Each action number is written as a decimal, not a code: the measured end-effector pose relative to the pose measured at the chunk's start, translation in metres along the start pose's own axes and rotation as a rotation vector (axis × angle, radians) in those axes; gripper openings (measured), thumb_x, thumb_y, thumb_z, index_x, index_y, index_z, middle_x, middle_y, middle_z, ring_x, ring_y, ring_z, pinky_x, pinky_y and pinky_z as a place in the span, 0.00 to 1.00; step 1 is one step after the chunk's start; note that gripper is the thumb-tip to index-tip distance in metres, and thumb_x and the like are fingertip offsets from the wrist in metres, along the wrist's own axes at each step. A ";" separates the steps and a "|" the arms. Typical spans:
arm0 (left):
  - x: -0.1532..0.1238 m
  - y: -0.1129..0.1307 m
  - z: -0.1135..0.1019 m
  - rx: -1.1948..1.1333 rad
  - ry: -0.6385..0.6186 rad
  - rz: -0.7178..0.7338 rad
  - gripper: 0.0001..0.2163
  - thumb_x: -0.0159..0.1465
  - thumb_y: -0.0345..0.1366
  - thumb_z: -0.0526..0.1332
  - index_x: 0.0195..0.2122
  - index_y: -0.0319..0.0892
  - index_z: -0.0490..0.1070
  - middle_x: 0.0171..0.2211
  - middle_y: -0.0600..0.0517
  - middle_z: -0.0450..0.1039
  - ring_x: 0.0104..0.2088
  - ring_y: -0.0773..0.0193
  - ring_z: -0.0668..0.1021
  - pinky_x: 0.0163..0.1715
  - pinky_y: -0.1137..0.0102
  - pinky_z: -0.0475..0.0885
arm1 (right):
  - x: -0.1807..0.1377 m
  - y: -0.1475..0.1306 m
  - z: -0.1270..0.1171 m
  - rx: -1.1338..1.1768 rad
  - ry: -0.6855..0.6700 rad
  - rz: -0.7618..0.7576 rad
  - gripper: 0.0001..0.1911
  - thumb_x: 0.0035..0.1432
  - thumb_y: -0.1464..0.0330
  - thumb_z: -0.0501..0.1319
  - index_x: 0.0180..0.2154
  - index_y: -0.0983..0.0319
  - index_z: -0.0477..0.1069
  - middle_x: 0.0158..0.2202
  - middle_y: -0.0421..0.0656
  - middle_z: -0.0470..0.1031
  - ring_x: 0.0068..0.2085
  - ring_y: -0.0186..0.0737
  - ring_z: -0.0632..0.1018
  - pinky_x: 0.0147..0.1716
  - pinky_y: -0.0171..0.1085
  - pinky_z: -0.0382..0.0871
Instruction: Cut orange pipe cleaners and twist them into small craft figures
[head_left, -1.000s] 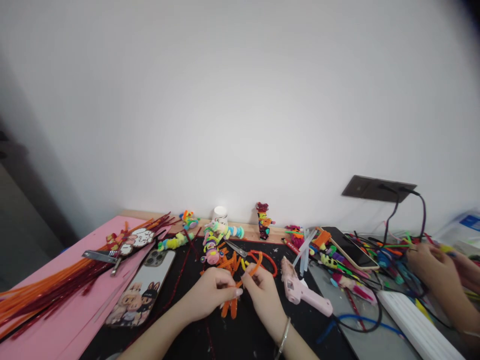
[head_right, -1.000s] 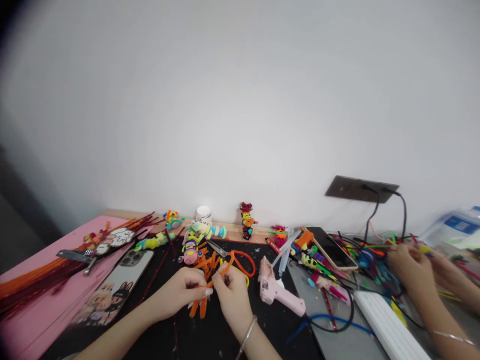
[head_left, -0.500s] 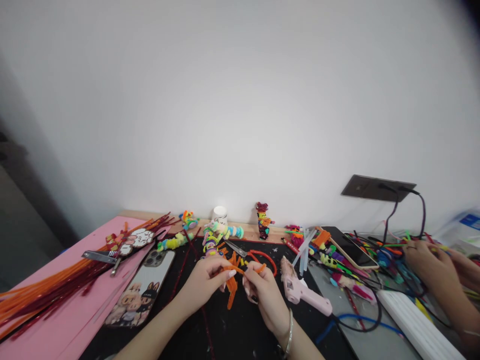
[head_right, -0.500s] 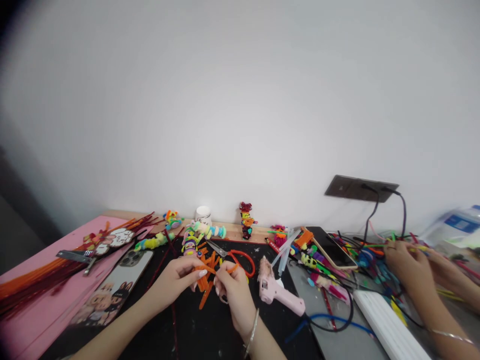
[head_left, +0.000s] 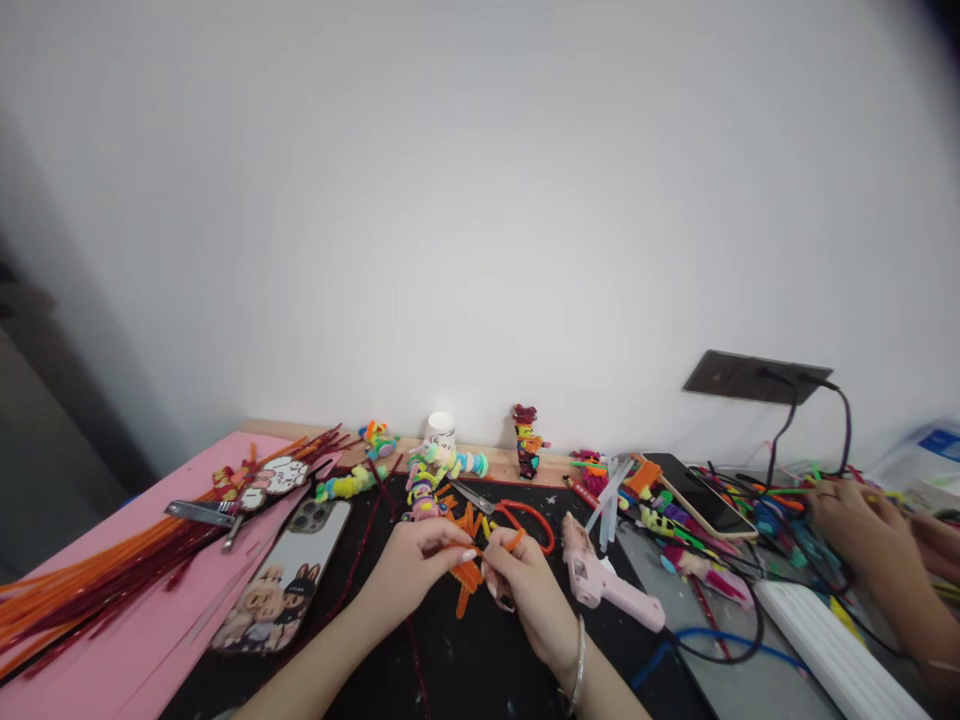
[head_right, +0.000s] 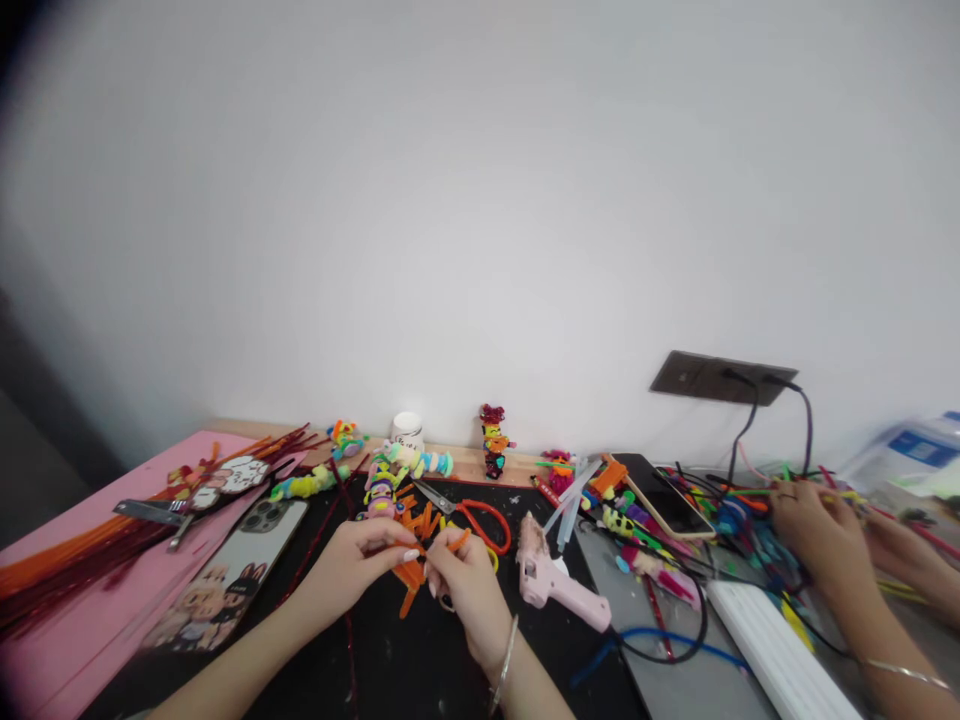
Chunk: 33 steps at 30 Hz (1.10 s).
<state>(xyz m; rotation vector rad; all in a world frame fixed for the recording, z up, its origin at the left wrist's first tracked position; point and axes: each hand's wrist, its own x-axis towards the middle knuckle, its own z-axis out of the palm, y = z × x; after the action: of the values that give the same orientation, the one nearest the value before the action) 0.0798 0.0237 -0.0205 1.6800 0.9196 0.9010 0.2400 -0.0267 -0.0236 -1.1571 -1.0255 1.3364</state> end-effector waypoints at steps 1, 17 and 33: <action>0.000 0.001 -0.001 -0.007 0.011 -0.002 0.08 0.54 0.38 0.64 0.29 0.39 0.78 0.27 0.50 0.79 0.28 0.62 0.77 0.30 0.71 0.70 | 0.000 0.001 0.000 -0.010 -0.003 0.001 0.15 0.53 0.62 0.62 0.21 0.61 0.62 0.16 0.34 0.62 0.17 0.27 0.56 0.16 0.30 0.44; 0.005 -0.006 -0.003 -0.231 0.047 -0.118 0.12 0.58 0.45 0.62 0.30 0.41 0.68 0.23 0.57 0.69 0.21 0.64 0.76 0.23 0.70 0.72 | 0.006 0.005 -0.003 -0.211 0.090 -0.041 0.10 0.52 0.62 0.62 0.30 0.62 0.66 0.16 0.33 0.66 0.16 0.27 0.60 0.15 0.28 0.50; 0.004 -0.001 -0.003 -0.692 0.017 -0.291 0.16 0.49 0.39 0.74 0.36 0.38 0.75 0.29 0.53 0.76 0.27 0.71 0.76 0.31 0.76 0.72 | 0.003 0.005 0.004 -0.083 0.073 -0.063 0.10 0.50 0.63 0.63 0.31 0.62 0.66 0.19 0.35 0.71 0.15 0.27 0.64 0.15 0.28 0.56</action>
<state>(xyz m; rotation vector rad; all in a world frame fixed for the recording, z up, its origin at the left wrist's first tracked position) 0.0786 0.0289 -0.0196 0.9241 0.7221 0.8978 0.2350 -0.0242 -0.0281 -1.2167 -1.0635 1.2033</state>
